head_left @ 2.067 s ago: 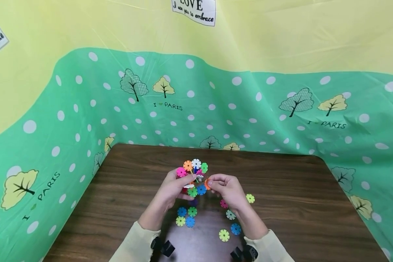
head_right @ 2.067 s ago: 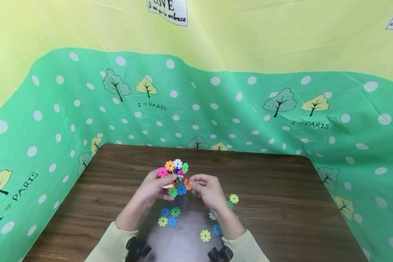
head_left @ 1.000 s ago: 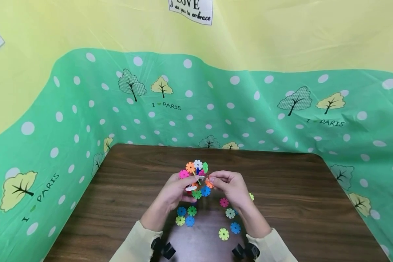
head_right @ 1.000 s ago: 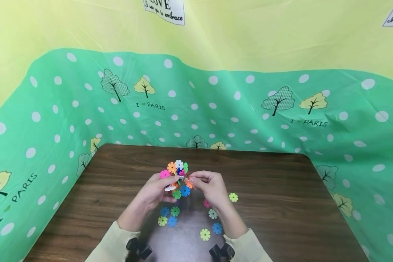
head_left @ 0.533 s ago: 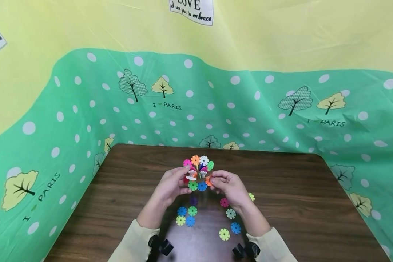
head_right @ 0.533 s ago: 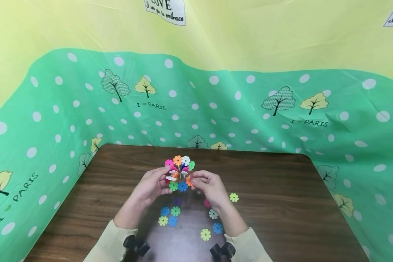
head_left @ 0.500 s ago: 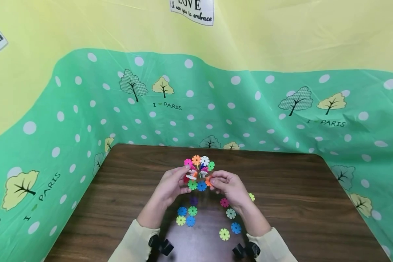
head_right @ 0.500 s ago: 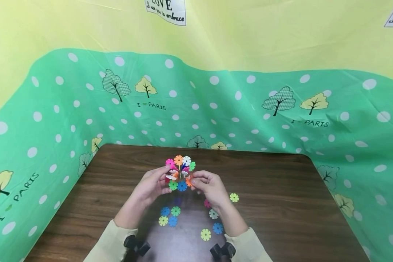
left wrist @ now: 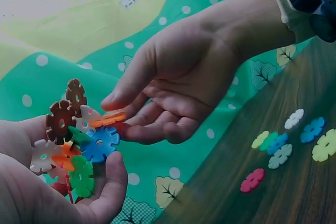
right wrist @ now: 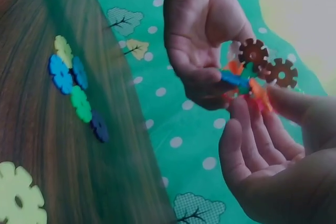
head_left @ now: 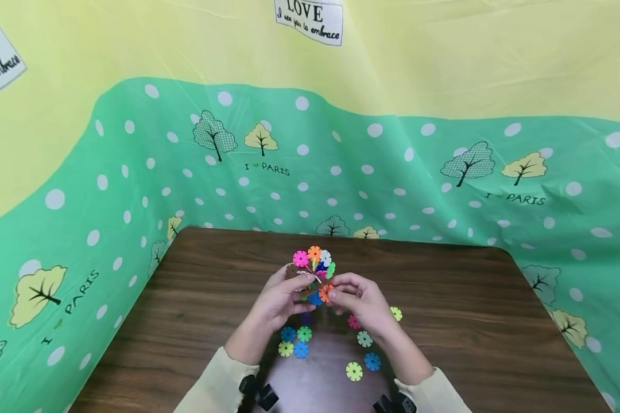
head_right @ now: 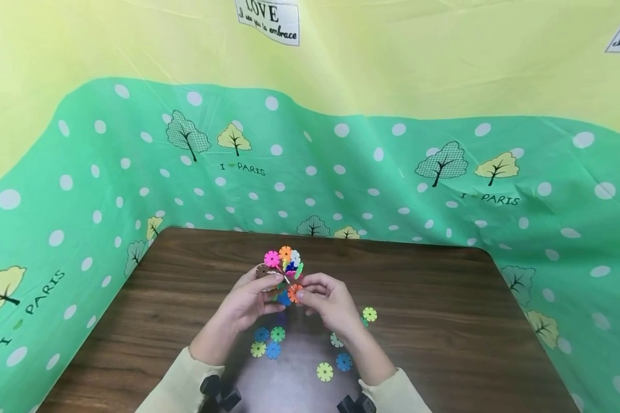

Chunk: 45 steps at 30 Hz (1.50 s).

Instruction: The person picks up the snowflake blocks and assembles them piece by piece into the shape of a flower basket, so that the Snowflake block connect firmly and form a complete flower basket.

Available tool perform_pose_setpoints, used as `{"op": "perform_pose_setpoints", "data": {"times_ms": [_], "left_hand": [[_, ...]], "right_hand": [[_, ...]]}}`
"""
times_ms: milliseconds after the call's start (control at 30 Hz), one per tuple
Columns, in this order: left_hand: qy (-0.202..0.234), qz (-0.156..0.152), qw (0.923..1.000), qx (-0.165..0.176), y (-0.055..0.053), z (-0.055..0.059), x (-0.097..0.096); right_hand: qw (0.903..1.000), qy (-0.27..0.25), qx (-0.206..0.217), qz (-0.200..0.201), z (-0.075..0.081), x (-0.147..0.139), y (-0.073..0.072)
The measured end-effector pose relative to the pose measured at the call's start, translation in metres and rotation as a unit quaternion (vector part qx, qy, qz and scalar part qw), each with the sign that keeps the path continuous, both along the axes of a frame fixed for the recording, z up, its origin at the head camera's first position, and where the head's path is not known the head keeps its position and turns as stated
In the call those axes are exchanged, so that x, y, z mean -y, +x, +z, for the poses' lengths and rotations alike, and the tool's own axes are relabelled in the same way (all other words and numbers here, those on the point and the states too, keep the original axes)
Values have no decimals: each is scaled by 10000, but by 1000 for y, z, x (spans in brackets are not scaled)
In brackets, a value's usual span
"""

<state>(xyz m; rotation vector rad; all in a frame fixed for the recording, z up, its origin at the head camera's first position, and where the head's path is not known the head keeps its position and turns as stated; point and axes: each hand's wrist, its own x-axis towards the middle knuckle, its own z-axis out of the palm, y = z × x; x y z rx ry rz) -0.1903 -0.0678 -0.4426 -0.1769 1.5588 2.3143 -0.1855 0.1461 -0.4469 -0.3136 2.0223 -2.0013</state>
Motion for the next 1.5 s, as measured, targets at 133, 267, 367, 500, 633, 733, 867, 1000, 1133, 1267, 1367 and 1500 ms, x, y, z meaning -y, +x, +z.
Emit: {"op": "perform_pose_setpoints", "data": {"times_ms": [133, 267, 367, 500, 633, 733, 867, 1000, 1133, 1267, 1367, 1500], "left_hand": [[28, -5, 10000, -4, 1, 2, 2], [34, 38, 10000, 13, 1, 4, 3], [40, 69, 10000, 9, 1, 5, 5], [52, 149, 9999, -41, 1, 6, 5], [31, 175, 9997, -155, 3, 7, 6], [22, 121, 9997, -232, 4, 8, 5], [-48, 2, 9997, -228, 6, 9, 4], [-140, -151, 9996, -193, 7, 11, 4], [-169, -257, 9994, -144, 7, 11, 4], [-161, -299, 9994, -85, 7, 10, 4], [-133, -283, 9995, -50, 6, 9, 5], [-109, -261, 9996, -19, 6, 10, 5]], "right_hand": [[9999, 79, -52, 128, 1, -12, 3], [9965, 776, -293, -102, -2, -33, 0], [9848, 1622, -569, -229, -10, -55, -8], [9518, 2890, -1011, -185, -23, -86, -18], [9120, 3935, -1134, -253, -35, -110, -21], [8927, 4367, -1071, -315, -43, -119, -23], [8775, 4671, -1034, -319, -50, -123, -23], [8744, 4752, -919, -334, -51, -122, -24], [8837, 4610, -729, -358, -48, -121, -28], [9009, 4234, -800, -526, -44, -117, -31], [9170, 3759, -1146, -681, -37, -106, -32], [9501, 2725, -1355, -689, -22, -85, -29]]}}
